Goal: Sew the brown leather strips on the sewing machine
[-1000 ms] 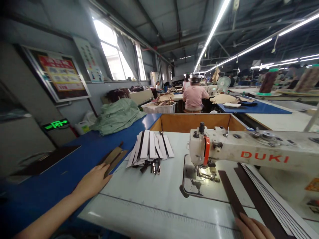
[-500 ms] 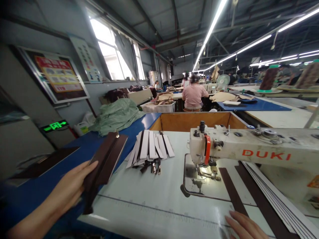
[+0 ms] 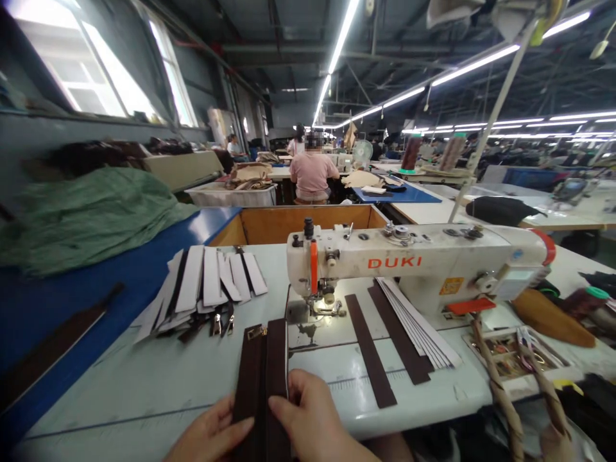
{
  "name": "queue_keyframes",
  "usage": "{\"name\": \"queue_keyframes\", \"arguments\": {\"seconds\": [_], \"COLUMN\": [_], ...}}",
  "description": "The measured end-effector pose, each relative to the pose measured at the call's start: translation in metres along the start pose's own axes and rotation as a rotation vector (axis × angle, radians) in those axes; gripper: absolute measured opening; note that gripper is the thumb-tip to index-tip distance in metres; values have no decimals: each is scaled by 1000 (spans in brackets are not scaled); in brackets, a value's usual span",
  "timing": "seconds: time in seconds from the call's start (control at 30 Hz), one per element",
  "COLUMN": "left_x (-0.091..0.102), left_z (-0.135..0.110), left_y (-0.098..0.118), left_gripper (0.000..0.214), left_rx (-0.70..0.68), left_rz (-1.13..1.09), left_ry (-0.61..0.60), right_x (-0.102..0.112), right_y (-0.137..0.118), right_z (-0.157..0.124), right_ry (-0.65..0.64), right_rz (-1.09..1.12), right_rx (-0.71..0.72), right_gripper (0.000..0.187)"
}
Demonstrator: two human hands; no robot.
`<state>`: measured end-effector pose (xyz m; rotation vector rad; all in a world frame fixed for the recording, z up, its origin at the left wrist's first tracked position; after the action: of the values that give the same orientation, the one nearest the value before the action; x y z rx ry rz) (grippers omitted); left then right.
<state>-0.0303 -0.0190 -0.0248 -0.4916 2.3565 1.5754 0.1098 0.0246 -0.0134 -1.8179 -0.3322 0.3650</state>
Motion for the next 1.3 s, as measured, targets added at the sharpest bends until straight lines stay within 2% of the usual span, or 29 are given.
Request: {"name": "queue_keyframes", "arguments": {"seconds": [0.07, 0.17, 0.23, 0.33, 0.5, 0.67, 0.8, 0.93, 1.07, 1.2, 1.3], "left_x": [-1, -2, -4, -7, -12, -19, -19, -14, -13, -17, -22], "left_z": [14, 37, 54, 77, 106, 120, 127, 131, 125, 102, 77], "left_y": [20, 55, 69, 78, 87, 98, 97, 90, 86, 87, 86], "left_gripper": [55, 60, 61, 54, 33, 23, 21, 29, 35, 34, 30], "left_rx": [-27, -175, -231, -270, -405, -591, -748, -840, -905, -973, -1085], "left_rz": [109, 300, 368, 466, 767, 1070, 1211, 1279, 1334, 1386, 1437], "left_ry": [-3, 37, 68, 67, 48, 34, 5, 37, 84, 80, 38], "right_x": [3, 5, 6, 8, 19, 50, 96, 128, 126, 111, 108], "right_y": [4, 7, 5, -1, -22, -52, -61, -43, -27, -34, -40], "right_z": [0, -1, 0, 5, 11, -8, -42, -68, -71, -64, -59], "right_ry": [-44, -84, -89, -64, 59, 228, 415, 490, 505, 469, 428], "right_rz": [-9, -44, -90, -202, -537, -893, -1119, -1333, -1436, -1543, -1601], "right_rx": [-22, -39, -39, -28, 7, -13, 2, 32, -48, -151, -190], "right_gripper": [29, 24, 17, 6, 7, 11, 15, 15, 17, 20, 22]}}
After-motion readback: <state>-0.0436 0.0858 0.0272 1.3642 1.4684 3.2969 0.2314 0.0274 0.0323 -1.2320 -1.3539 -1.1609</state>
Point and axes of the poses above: each hand's wrist, its own z-axis towards the middle knuckle, its own x-axis out of the back of the hand, y = z × x, the point moved 3 cm from there along z, towards the middle knuckle, and after that the axes turned 5 degrees about -x, right-handed, at the moved point
